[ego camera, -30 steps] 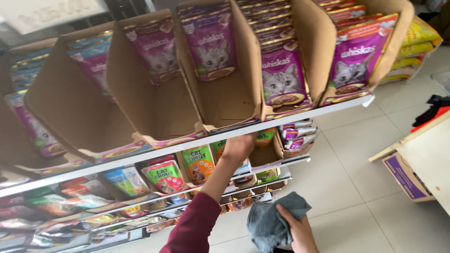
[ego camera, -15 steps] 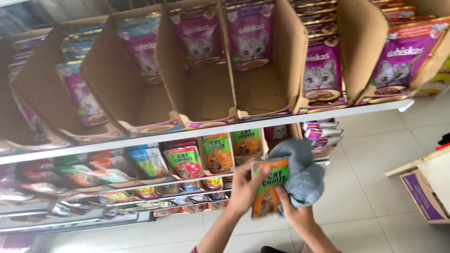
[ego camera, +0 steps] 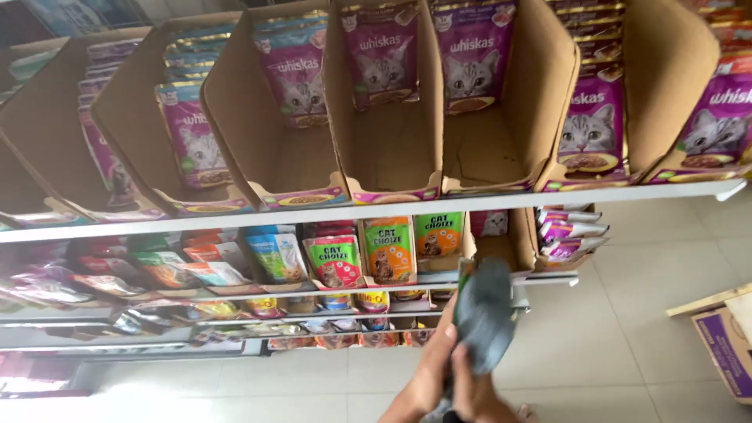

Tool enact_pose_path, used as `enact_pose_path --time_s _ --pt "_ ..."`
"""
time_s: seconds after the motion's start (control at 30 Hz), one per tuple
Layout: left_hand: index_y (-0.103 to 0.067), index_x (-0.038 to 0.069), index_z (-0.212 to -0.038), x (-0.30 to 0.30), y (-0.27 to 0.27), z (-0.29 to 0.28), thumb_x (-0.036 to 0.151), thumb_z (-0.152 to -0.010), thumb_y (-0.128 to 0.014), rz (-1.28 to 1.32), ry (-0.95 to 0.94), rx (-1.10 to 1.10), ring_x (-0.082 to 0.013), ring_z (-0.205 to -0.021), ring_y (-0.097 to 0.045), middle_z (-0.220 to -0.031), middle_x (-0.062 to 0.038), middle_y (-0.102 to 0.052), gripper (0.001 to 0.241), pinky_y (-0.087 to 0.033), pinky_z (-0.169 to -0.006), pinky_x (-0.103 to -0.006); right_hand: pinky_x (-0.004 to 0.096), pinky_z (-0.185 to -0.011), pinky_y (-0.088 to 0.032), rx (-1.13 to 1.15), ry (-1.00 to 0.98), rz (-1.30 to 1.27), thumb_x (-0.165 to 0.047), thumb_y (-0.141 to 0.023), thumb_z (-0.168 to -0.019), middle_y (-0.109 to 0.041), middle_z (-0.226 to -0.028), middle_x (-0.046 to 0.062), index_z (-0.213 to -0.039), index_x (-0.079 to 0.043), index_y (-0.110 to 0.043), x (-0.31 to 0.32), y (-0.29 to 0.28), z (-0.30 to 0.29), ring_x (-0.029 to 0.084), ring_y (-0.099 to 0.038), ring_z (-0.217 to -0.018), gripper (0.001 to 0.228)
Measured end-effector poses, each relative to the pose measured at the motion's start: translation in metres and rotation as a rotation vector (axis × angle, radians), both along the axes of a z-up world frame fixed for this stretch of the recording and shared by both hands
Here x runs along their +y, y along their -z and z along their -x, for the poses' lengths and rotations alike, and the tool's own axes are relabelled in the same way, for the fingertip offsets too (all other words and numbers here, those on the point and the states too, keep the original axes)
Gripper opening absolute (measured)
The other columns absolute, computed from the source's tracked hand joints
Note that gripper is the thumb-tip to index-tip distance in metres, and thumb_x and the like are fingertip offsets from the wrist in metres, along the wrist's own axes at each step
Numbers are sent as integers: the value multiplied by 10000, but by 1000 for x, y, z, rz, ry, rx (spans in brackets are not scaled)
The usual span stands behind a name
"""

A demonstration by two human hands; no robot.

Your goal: Wiping down individual cat food pouches with a cloth and arranging them neatly on a grocery store shelf.

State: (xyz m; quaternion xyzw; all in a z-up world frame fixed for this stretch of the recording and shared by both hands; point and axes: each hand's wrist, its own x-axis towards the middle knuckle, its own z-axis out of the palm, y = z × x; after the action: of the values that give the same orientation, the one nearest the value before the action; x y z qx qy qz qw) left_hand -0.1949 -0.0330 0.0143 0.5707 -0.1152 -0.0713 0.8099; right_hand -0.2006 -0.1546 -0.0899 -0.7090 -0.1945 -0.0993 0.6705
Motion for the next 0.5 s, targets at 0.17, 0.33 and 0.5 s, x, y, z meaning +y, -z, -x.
enact_pose_path --time_s 0.17,0.33,0.5 --pt "-129 23 -1655 -3 -52 15 395 -1070 -338 -319 -15 -93 -267 -1634 -72 -1761 -147 -151 724 2 -1262 -381 396 -1045 -444 630 154 -350 -510 -395 -1056 -593 -1382 196 -1478 66 -486 -6 -29 -31 288 -564 -1232 720" --pt "-159 16 -1644 -3 -9 7 391 -1086 -312 -160 -70 -61 -253 -1624 -98 -1752 -136 -171 690 -63 -1270 -370 355 -1095 -404 739 112 -649 -553 -407 -987 -570 -1494 168 -1529 -28 -419 5 -26 7 261 -557 -1337 755" --pt "-243 24 -1633 -2 0 31 435 -1057 -333 64 14 184 -237 -1604 -172 -1714 -113 -273 713 -97 -1265 -338 377 -1062 -452 362 64 -320 -375 -538 -1032 -609 -1408 219 -1477 56 -478 -14 30 7 293 -592 -1260 623"
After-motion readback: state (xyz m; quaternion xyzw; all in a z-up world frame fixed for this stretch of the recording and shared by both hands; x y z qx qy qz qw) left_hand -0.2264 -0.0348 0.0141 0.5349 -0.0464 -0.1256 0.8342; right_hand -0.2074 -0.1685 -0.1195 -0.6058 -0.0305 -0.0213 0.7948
